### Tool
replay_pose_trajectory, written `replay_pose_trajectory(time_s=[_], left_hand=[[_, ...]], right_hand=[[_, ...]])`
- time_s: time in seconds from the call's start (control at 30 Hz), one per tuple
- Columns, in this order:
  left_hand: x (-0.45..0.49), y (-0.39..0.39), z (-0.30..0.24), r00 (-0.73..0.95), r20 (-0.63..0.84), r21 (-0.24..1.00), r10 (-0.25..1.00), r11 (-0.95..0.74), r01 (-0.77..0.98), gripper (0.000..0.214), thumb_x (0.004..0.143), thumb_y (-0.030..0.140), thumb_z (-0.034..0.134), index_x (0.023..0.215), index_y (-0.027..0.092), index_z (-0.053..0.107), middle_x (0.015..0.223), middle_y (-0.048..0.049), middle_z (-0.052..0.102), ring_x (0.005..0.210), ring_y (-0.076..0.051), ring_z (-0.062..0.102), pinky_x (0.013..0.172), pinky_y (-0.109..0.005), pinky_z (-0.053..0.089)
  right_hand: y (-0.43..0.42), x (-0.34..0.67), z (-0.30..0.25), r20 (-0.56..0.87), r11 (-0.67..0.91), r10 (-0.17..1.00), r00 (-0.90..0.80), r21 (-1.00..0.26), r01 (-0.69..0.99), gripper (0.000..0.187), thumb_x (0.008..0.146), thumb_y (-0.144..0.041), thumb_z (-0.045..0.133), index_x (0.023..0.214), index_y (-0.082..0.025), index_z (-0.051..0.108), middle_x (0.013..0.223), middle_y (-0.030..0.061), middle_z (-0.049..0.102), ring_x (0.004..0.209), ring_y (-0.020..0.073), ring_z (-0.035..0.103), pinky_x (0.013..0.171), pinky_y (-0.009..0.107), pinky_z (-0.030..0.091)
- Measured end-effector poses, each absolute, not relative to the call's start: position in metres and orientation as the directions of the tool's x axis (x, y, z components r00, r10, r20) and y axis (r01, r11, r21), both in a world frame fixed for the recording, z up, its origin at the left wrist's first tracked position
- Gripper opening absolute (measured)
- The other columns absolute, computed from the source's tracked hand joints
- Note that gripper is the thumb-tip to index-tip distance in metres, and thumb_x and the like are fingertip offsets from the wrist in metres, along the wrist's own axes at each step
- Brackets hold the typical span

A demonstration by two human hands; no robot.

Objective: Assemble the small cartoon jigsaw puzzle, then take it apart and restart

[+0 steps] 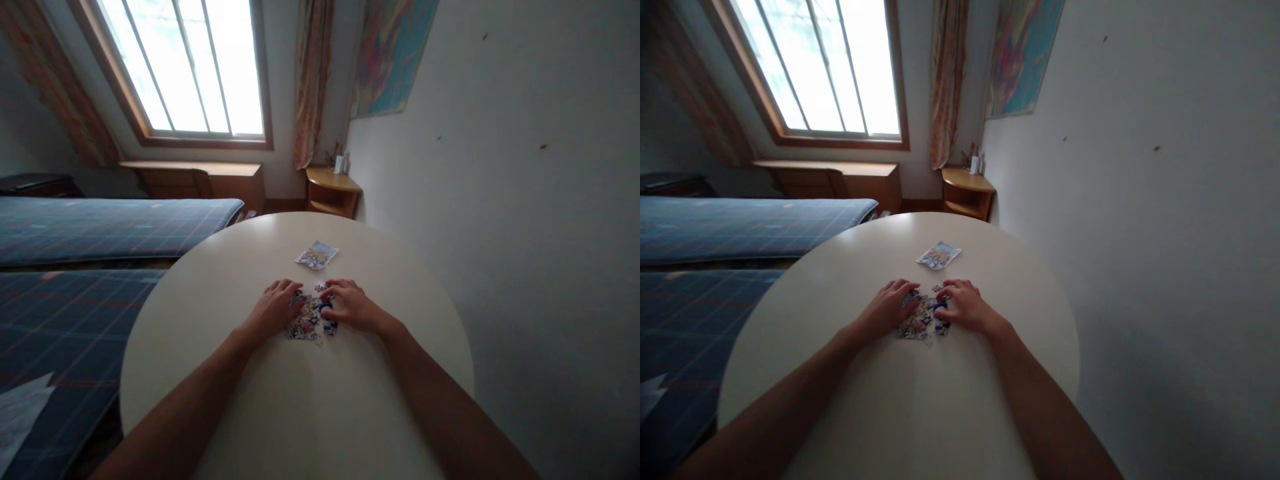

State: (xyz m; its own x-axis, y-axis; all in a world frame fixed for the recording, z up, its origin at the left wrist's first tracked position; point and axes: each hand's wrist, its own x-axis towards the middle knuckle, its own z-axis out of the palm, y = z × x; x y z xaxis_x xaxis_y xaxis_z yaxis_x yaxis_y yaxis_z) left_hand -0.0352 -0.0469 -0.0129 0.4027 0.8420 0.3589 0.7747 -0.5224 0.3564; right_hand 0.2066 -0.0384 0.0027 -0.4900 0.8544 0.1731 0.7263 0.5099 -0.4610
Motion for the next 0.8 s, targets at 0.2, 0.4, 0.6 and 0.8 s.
replay_pose_trajectory(time_s=[0.2, 0.4, 0.6, 0.8], left_hand=[[-0.036, -0.043, -0.015, 0.399, 0.35, 0.422, 0.847, -0.523, 0.74, 0.033, 0.087, 0.027, 0.064, 0.119, 0.021, 0.062, 0.105, -0.008, 0.067, 0.107, -0.025, 0.058, 0.097, -0.039, 0.045], [-0.036, -0.043, -0.015, 0.416, 0.348, 0.452, 0.84, -0.539, 0.711, 0.03, 0.087, 0.025, 0.064, 0.117, 0.022, 0.062, 0.102, -0.0062, 0.068, 0.101, -0.024, 0.06, 0.096, -0.039, 0.045], [-0.03, -0.051, -0.005, 0.432, 0.398, 0.453, 0.809, -0.583, 0.675, 0.016, 0.088, 0.028, 0.063, 0.103, 0.023, 0.068, 0.106, -0.0062, 0.069, 0.104, -0.024, 0.06, 0.098, -0.04, 0.043], [-0.02, -0.06, 0.002, 0.413, 0.406, 0.583, 0.815, -0.58, 0.569, 0.015, 0.086, 0.03, 0.066, 0.099, 0.022, 0.069, 0.098, -0.0055, 0.073, 0.099, -0.022, 0.064, 0.094, -0.036, 0.047]], right_hand=[[-0.037, 0.206, -0.001, 0.157, 0.484, 0.864, -0.478, -0.517, 0.706, 0.037, 0.069, -0.041, 0.081, 0.099, -0.021, 0.071, 0.139, 0.0131, 0.053, 0.131, 0.0319, 0.043, 0.107, 0.05, 0.032], [-0.037, 0.202, 0.002, 0.218, 0.539, 0.831, -0.512, -0.544, 0.643, 0.026, 0.071, -0.034, 0.082, 0.092, -0.022, 0.072, 0.126, 0.0096, 0.062, 0.124, 0.0285, 0.048, 0.105, 0.045, 0.034], [-0.041, 0.198, 0.008, 0.242, 0.55, 0.823, -0.514, -0.568, 0.612, 0.016, 0.074, -0.031, 0.08, 0.084, -0.022, 0.071, 0.097, 0.0046, 0.072, 0.109, 0.0255, 0.057, 0.097, 0.039, 0.039], [-0.043, 0.194, 0.01, 0.231, 0.446, 0.851, -0.472, -0.794, 0.414, 0.027, 0.079, -0.045, 0.073, 0.083, -0.018, 0.07, 0.083, 0.0034, 0.072, 0.078, 0.0176, 0.065, 0.077, 0.03, 0.048]])
